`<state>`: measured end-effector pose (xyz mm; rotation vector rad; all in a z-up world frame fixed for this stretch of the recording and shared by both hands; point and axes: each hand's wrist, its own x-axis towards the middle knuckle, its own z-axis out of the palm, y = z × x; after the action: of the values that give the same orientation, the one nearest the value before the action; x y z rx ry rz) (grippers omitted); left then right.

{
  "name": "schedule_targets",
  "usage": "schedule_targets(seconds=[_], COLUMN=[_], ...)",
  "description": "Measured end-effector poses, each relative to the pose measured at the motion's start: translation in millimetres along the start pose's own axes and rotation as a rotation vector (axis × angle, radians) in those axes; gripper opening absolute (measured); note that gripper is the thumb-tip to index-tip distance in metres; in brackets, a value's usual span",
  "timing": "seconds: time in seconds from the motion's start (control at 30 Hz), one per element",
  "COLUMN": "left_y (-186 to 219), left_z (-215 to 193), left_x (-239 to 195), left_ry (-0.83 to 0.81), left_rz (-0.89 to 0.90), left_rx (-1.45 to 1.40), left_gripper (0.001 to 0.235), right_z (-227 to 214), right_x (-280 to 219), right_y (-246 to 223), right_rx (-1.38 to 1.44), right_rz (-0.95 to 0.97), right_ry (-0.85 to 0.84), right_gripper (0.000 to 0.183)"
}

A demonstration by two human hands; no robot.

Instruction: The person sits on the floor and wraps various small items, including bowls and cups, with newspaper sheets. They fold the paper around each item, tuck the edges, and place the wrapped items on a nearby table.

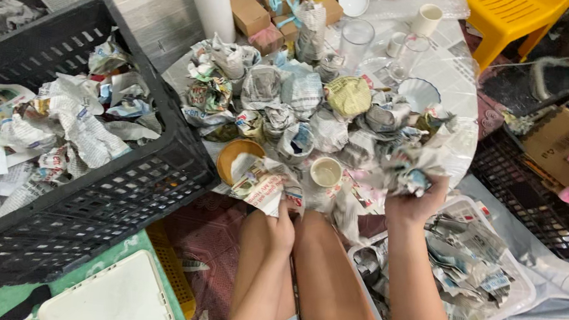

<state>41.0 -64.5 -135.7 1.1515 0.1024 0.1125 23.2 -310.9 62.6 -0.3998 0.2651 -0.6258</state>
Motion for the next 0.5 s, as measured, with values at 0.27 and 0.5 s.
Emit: schedule_targets(seconds=[0.27, 0.5], left_y=[32.7, 24.7], left_z=[17.4, 13.0], left_x=[5.6, 15.5], left_ry=[0.02, 0.232], left_rz=[0.123, -0.093], left_rx=[0.023, -0.329], left_gripper=[0.036, 0.046], right_z=[35.1, 10.0], right_x=[-4.8, -9.1], right_y=[66.9, 104.9], right_rx=[-0.965, -1.695], right_rz=[-0.583, -0.519], right_ry=[-0.47, -0.7], right_gripper=[0.065, 0.066])
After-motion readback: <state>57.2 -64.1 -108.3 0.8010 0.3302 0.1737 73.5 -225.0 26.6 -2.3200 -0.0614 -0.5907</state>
